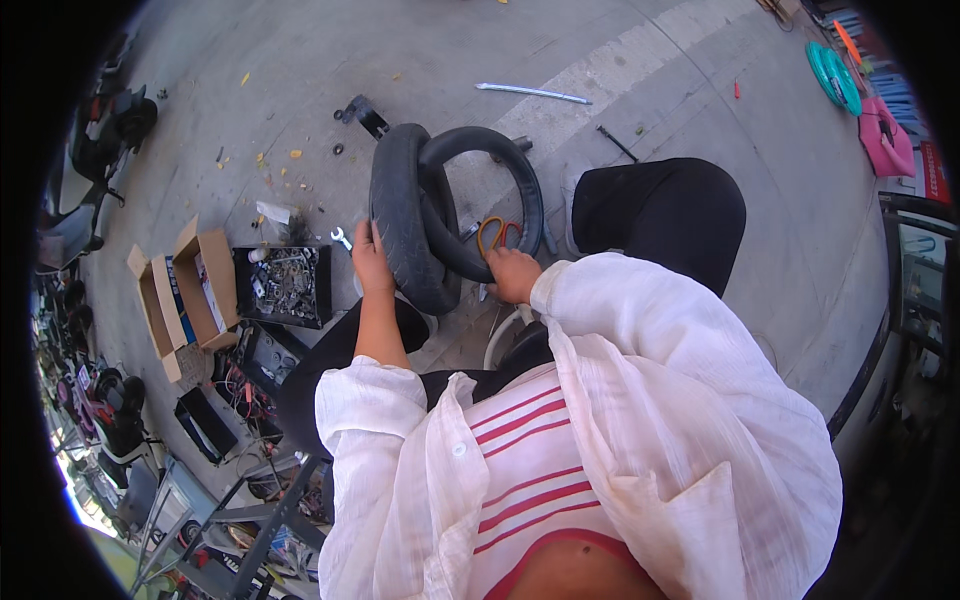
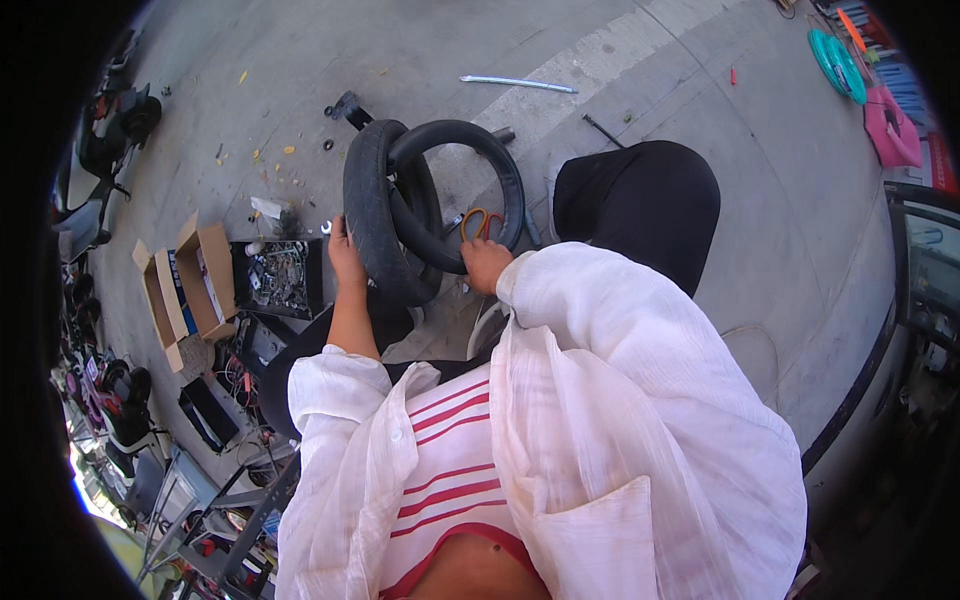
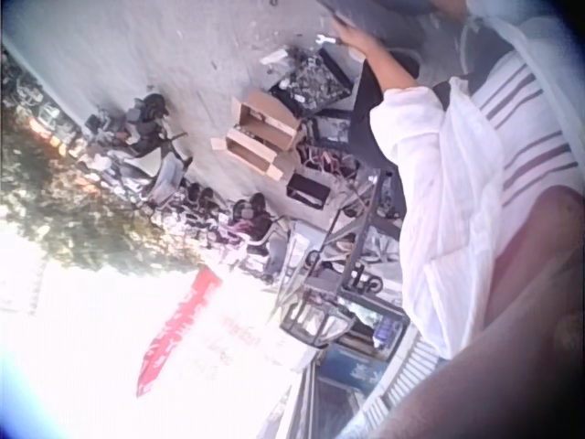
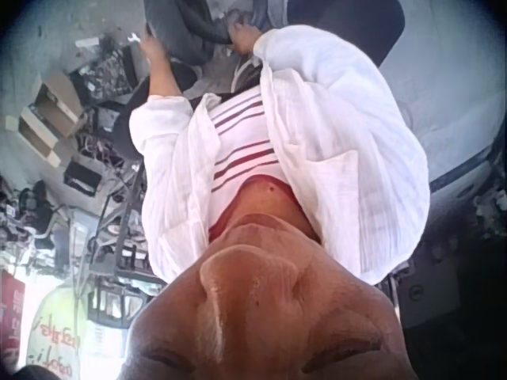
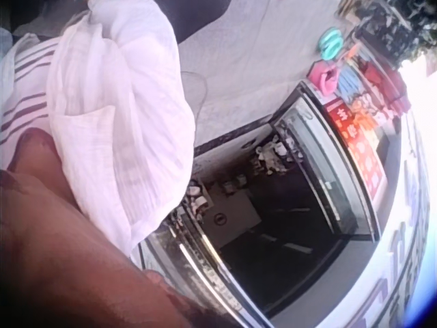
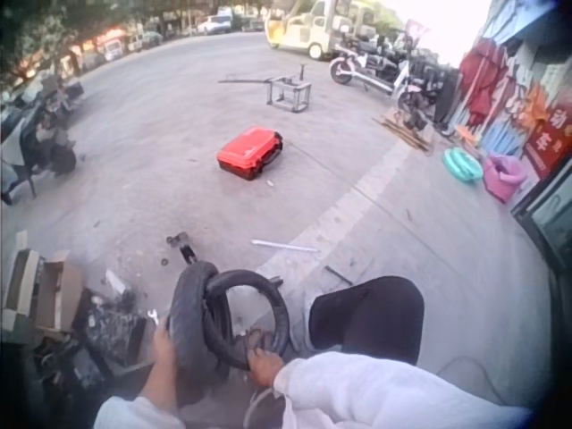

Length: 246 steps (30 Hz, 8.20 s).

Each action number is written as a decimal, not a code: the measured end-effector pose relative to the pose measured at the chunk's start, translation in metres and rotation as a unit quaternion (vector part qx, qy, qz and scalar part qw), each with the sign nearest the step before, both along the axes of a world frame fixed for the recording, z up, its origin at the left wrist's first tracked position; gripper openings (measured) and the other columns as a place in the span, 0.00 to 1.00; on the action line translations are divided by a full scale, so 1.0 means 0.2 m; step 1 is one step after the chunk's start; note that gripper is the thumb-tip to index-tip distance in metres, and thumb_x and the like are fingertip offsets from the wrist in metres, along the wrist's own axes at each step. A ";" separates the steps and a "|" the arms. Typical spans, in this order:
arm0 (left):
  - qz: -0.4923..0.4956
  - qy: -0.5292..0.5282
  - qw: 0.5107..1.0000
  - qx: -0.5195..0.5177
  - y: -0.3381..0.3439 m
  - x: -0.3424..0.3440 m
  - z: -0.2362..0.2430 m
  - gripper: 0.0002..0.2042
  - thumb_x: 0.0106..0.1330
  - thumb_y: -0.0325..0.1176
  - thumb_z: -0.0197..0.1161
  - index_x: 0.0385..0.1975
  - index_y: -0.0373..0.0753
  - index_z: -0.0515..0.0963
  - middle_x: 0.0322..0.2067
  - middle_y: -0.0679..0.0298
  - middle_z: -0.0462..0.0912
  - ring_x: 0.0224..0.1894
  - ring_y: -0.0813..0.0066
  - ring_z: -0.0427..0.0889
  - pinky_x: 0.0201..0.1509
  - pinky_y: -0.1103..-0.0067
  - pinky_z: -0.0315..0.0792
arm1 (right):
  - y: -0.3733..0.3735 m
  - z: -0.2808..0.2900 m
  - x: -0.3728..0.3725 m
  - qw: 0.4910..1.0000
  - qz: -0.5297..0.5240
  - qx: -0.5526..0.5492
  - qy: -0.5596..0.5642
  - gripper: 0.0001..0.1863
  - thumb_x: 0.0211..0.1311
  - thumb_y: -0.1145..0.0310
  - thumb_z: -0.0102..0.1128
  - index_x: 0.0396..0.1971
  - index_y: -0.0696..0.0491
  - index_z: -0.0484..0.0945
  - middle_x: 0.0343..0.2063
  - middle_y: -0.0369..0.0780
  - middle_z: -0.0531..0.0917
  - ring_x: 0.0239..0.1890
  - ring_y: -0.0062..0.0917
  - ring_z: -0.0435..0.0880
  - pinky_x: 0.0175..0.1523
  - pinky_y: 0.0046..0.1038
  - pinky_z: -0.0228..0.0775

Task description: The person removes a tire from a wheel rim, inspects the tire and rim, and then attempts to reseat the tire onto the rim using a metal tire lever. The person repeatedly manipulates the tire and rim, trying to fit the tire bead back onto the rim.

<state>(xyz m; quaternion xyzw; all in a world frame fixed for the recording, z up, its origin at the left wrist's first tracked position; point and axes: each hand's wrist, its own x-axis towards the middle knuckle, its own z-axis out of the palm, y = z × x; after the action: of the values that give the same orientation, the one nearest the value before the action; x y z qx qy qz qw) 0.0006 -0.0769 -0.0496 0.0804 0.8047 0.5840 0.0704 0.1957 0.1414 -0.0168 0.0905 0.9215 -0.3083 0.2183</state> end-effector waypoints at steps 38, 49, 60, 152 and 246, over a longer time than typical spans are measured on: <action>0.109 -0.028 0.989 -0.095 0.16 0.61 0.79 0.22 0.67 0.46 0.61 0.50 0.32 0.72 0.45 0.46 0.77 0.47 0.52 0.79 0.54 0.66 0.70 | -0.05 0.49 -0.47 0.595 -0.294 -0.744 -0.073 0.25 0.65 0.52 0.64 0.51 0.58 0.76 0.45 0.41 0.83 0.47 0.31 0.83 0.57 0.34 0.73; 0.158 -0.139 0.974 -0.081 0.16 0.50 0.39 0.33 0.72 0.59 0.43 0.37 0.31 0.83 0.34 0.40 0.83 0.42 0.42 0.82 0.49 0.59 0.71 | -0.07 0.35 -0.34 0.661 -0.214 -0.708 -0.129 0.27 0.64 0.57 0.65 0.57 0.57 0.73 0.48 0.39 0.81 0.50 0.29 0.80 0.59 0.32 0.71; 0.142 -0.176 0.973 -0.046 0.14 0.49 0.35 0.36 0.71 0.63 0.42 0.36 0.31 0.84 0.33 0.42 0.84 0.41 0.45 0.84 0.50 0.62 0.72 | -0.06 0.26 -0.33 0.637 -0.191 -0.721 -0.193 0.28 0.64 0.51 0.63 0.58 0.52 0.74 0.52 0.38 0.82 0.55 0.32 0.78 0.64 0.36 0.64; 0.029 0.070 0.879 -0.472 0.58 0.28 0.87 0.42 0.50 0.71 0.63 0.53 0.38 0.76 0.45 0.50 0.82 0.48 0.50 0.83 0.49 0.61 0.77 | 0.02 0.33 -0.41 0.863 -0.300 -0.403 0.048 0.37 0.75 0.43 0.34 0.48 0.66 0.77 0.49 0.56 0.81 0.54 0.45 0.78 0.57 0.35 0.66; -0.216 0.066 0.874 -0.430 0.55 -0.02 0.86 0.48 0.45 0.48 0.79 0.65 0.37 0.62 0.57 0.39 0.72 0.59 0.43 0.73 0.62 0.62 0.68 | 0.34 0.37 -0.37 0.934 -0.217 0.055 0.278 0.09 0.58 0.67 0.59 0.39 0.49 0.80 0.38 0.39 0.80 0.47 0.33 0.77 0.55 0.36 0.61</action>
<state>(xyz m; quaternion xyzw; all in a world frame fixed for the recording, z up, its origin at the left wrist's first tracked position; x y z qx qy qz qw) -0.0041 0.0334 0.1234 0.2526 0.9418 0.1439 0.1691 0.1216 0.2099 0.0571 0.2104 0.9188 -0.3101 -0.1243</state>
